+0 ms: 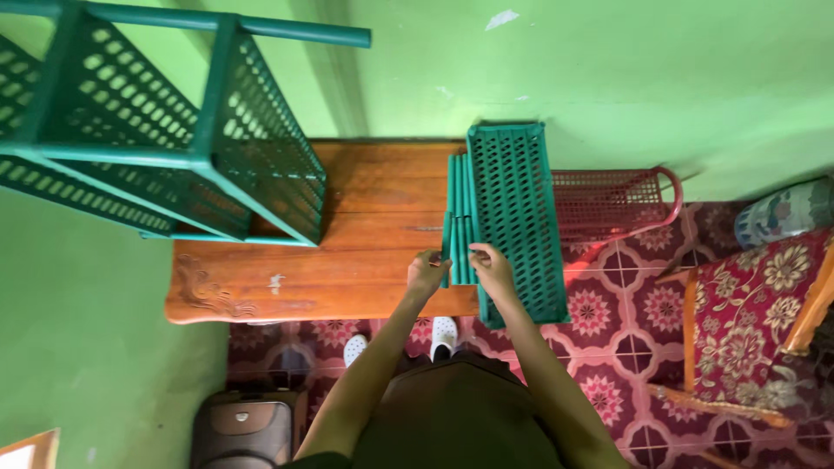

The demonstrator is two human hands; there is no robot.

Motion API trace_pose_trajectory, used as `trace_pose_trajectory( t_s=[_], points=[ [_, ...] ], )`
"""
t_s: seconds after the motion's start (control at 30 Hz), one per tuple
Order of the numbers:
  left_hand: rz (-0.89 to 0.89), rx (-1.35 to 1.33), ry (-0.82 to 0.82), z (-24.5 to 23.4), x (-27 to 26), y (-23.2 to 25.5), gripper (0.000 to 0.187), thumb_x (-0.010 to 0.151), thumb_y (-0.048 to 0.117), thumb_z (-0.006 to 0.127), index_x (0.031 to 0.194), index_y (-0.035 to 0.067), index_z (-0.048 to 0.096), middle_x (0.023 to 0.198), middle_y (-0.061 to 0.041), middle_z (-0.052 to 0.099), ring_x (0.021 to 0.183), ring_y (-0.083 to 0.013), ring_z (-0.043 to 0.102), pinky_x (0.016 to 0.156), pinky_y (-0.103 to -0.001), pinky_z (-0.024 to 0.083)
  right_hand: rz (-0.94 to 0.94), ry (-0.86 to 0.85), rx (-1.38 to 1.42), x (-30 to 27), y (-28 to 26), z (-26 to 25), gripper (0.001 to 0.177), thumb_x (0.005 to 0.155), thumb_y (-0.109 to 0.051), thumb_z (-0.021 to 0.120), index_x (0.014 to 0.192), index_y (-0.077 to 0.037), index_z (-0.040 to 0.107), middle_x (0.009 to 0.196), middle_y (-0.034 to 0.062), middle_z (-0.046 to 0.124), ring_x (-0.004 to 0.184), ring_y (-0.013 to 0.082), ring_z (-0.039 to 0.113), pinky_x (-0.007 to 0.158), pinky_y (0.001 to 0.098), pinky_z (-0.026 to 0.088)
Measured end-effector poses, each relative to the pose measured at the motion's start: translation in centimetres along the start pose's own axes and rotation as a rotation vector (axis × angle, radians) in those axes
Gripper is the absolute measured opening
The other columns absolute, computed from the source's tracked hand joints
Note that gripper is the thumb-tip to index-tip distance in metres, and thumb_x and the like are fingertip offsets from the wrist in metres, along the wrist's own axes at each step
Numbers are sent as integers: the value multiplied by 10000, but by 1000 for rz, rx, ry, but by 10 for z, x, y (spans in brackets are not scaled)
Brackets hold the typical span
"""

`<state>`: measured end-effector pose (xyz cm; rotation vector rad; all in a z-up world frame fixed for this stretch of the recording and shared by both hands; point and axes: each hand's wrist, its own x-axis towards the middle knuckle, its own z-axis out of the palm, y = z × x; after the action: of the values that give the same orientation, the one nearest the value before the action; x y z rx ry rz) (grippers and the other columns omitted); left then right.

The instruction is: The person disassembles a green plastic shelving unit on a wooden table. They remove the side panels and connecting rods one by one, placing each piece on the table. The task ends with the frame fully taken apart into individual components.

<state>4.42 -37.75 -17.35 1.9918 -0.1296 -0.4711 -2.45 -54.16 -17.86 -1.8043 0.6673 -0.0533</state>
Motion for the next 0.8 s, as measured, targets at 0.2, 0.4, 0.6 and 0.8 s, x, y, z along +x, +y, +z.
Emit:
trace_pose_trajectory(
  t_s=[0.2, 0.4, 0.6, 0.8],
  points=[
    [-120, 59, 42, 41, 15, 16, 477, 768, 325, 828, 1134, 39, 723, 1000, -137, 753, 954, -288, 741, 842, -395, 586, -27, 22, -96, 14, 15, -26, 289, 916, -177, 717, 1190, -86, 732, 964, 91, 754, 870, 183, 710, 808, 315, 555],
    [-114, 72, 35, 62, 17, 21, 467, 733, 277, 836, 1122, 56, 703, 1027, -111, 763, 967, -271, 748, 838, -394, 589, -23, -18, 3, 14, 23, -22, 341, 888, -157, 709, 1221, -84, 707, 980, 107, 763, 868, 183, 735, 788, 306, 570],
    [-122, 113, 35, 75, 17, 14, 437, 762, 302, 820, 1123, 80, 712, 1035, -98, 775, 977, -263, 742, 836, -395, 579, -36, -47, 61, 9, 33, -18, 366, 887, -161, 728, 1228, -39, 683, 963, 132, 754, 844, 187, 731, 761, 319, 568],
    [-194, 84, 0, 75, 11, 11, 402, 784, 299, 776, 1138, 117, 715, 1020, -58, 765, 962, -253, 734, 815, -396, 575, -85, 11, -28, 10, 33, -18, 357, 899, -166, 724, 1228, -37, 676, 1010, 104, 751, 881, 183, 716, 787, 317, 562]
  ],
)
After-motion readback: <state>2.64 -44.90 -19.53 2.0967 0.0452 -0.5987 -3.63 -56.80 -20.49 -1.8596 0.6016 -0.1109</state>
